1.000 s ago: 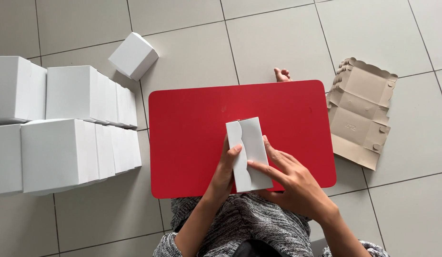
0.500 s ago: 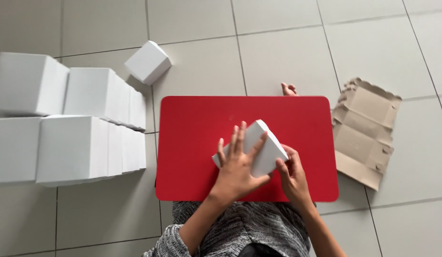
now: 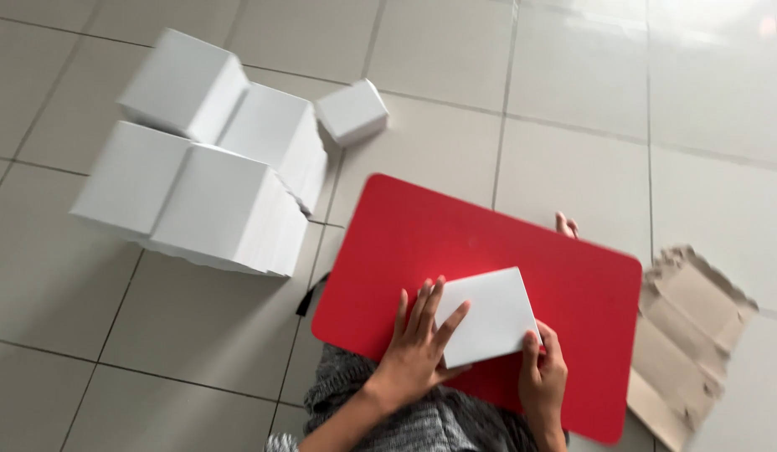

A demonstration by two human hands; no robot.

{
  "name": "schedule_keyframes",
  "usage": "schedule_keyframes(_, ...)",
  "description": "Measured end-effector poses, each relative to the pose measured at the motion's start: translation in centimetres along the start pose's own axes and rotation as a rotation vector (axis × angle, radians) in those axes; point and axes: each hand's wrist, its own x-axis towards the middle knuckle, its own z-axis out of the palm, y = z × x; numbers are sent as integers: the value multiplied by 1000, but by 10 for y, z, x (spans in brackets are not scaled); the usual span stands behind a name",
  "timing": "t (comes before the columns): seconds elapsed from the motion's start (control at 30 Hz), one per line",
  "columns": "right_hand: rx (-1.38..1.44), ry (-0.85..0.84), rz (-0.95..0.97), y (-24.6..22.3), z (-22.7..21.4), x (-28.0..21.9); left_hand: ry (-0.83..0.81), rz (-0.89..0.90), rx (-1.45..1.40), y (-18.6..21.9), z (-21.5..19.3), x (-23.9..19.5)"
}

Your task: The person assembles flat cardboard pieces into white rectangular boxes by folding and interlocking tabs. They repeat this process for multiple units, stacking the finished boxes on the floor.

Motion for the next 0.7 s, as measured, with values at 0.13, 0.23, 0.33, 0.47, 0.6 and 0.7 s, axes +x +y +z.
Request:
schedule_keyframes(0.13,-84,-10,-68,-16,25,26,-20,-241,-575,-14,25,-19)
schedule_keyframes(0.23,-106,-60,-134,-47,52,53,38,-390,-790,-26,24,-9)
schedule_keyframes(0.33,-111,-128,-203,-87,80,78,317,-468,-925,-48,9,7)
schedule_keyframes(0.47,242,-309,-228,-167,124,94,732,-438,-820,-92,-8,28)
schedule_keyframes(0.6,390,-428,-258,-213,172,136,873,-449,-820,-118,-47,47)
schedule_keyframes(0.7,404,-431,-278,-265,204,150,902,-373,-738,-132,-74,56)
